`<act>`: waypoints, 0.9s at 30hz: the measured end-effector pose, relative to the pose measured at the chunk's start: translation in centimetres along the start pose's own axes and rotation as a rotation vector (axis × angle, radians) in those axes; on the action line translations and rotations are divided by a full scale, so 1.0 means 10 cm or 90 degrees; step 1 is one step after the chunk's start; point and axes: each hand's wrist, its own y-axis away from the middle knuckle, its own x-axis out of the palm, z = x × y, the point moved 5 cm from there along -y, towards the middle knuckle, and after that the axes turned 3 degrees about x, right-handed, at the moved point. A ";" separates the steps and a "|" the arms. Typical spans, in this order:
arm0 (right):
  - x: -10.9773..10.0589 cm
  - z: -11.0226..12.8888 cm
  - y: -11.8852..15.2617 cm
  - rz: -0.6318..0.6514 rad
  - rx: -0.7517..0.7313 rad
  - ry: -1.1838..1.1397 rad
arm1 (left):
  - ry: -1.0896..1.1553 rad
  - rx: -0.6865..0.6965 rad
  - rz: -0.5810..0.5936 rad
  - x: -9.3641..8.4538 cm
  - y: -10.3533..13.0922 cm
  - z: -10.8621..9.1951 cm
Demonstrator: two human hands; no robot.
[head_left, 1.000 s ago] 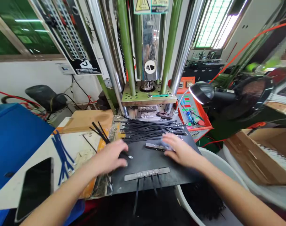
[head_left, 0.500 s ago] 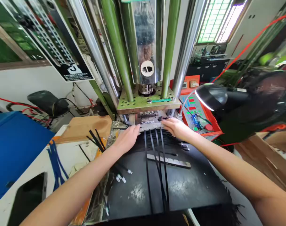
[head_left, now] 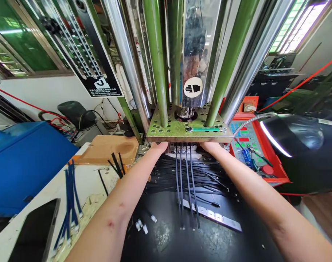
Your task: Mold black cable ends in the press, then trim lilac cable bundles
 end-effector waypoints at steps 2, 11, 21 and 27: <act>0.00 0.06 0.11 0.019 -0.014 0.027 | -0.045 0.046 0.031 0.02 0.09 -0.05; -0.02 0.68 0.46 0.083 -0.173 0.203 | -0.358 0.414 -0.037 0.27 0.66 -0.50; -0.13 0.64 0.41 0.181 -0.174 0.112 | -0.268 0.330 0.006 0.18 0.76 -0.54; -0.76 0.84 2.53 0.337 -0.161 -0.213 | 0.068 0.372 0.243 -0.43 2.26 -0.23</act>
